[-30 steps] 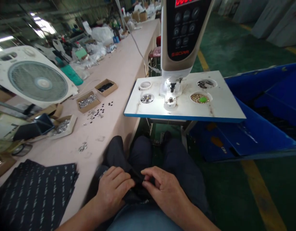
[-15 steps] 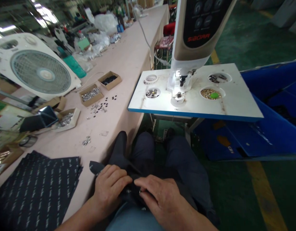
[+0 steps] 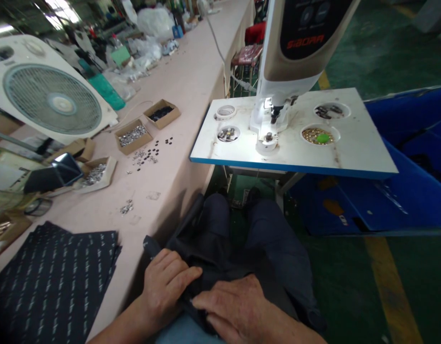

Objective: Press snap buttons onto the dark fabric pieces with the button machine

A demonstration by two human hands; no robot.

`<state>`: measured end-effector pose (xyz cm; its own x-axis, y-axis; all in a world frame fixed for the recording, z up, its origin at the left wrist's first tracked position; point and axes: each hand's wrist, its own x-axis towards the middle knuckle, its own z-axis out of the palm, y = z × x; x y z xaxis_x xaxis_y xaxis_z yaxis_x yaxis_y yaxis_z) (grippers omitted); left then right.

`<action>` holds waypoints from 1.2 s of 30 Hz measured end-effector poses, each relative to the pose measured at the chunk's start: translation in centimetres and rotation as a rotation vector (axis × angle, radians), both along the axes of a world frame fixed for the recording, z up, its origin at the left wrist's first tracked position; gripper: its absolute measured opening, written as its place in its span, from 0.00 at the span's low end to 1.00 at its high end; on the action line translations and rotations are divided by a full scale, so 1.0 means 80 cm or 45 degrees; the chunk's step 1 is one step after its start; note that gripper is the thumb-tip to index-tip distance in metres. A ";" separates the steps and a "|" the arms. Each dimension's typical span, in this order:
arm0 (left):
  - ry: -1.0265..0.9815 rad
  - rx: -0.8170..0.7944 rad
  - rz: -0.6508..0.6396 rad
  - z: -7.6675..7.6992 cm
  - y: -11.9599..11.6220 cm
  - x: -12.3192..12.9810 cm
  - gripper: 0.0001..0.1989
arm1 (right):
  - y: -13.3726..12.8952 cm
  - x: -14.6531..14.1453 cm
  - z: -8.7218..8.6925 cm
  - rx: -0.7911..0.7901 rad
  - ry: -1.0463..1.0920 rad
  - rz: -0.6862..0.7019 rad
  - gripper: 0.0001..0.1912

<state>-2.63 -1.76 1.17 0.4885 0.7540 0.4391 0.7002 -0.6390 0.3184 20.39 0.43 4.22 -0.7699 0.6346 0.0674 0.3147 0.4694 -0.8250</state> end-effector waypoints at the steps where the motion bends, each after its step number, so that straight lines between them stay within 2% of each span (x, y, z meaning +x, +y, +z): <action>1: -0.008 0.009 0.000 0.001 0.000 -0.001 0.08 | 0.000 0.000 0.000 0.003 0.017 -0.008 0.18; 4: -0.045 0.052 -0.031 0.006 -0.003 -0.004 0.08 | 0.001 0.001 -0.002 0.044 0.117 -0.062 0.15; 6: -0.065 0.076 -0.077 0.008 -0.008 -0.006 0.09 | 0.003 0.002 -0.005 0.096 0.208 -0.162 0.13; 9: -0.103 0.065 -0.088 0.009 -0.013 -0.005 0.09 | 0.007 0.007 -0.008 0.159 0.283 -0.432 0.13; 11: -0.135 -0.064 -0.013 0.010 -0.007 -0.001 0.10 | 0.007 0.012 -0.003 0.220 0.272 -0.609 0.14; 13: -0.156 -0.342 0.132 0.013 0.010 0.003 0.11 | 0.006 0.016 0.008 0.316 0.244 -0.649 0.14; 16: -0.214 -1.034 0.276 0.025 0.054 0.008 0.06 | 0.011 0.011 0.020 0.499 0.232 -0.522 0.16; 17: -0.283 -1.298 0.240 0.030 0.071 0.009 0.03 | 0.018 0.006 0.020 0.559 0.235 -0.486 0.17; 19: -0.518 -1.732 0.100 0.041 0.100 0.010 0.07 | 0.038 -0.008 0.012 0.656 0.260 -0.479 0.16; 21: -0.794 -2.012 0.036 0.048 0.119 0.011 0.11 | 0.065 -0.021 -0.003 0.645 0.265 -0.537 0.13; 23: -0.997 -2.187 0.076 0.050 0.127 0.012 0.14 | 0.088 -0.028 -0.017 0.531 0.243 -0.619 0.11; 26: -1.147 -2.298 0.149 0.041 0.125 0.012 0.18 | 0.104 -0.029 -0.030 0.405 0.224 -0.644 0.10; 30: -1.217 -2.301 0.182 0.029 0.118 0.006 0.20 | 0.103 -0.028 -0.032 0.417 0.268 -0.581 0.10; 32: -1.214 -2.304 0.134 0.027 0.116 0.001 0.21 | 0.104 -0.030 -0.031 0.455 0.290 -0.563 0.10; 36: -1.036 -2.249 -0.088 0.030 0.118 -0.009 0.19 | 0.120 -0.036 -0.025 0.572 0.268 -0.528 0.09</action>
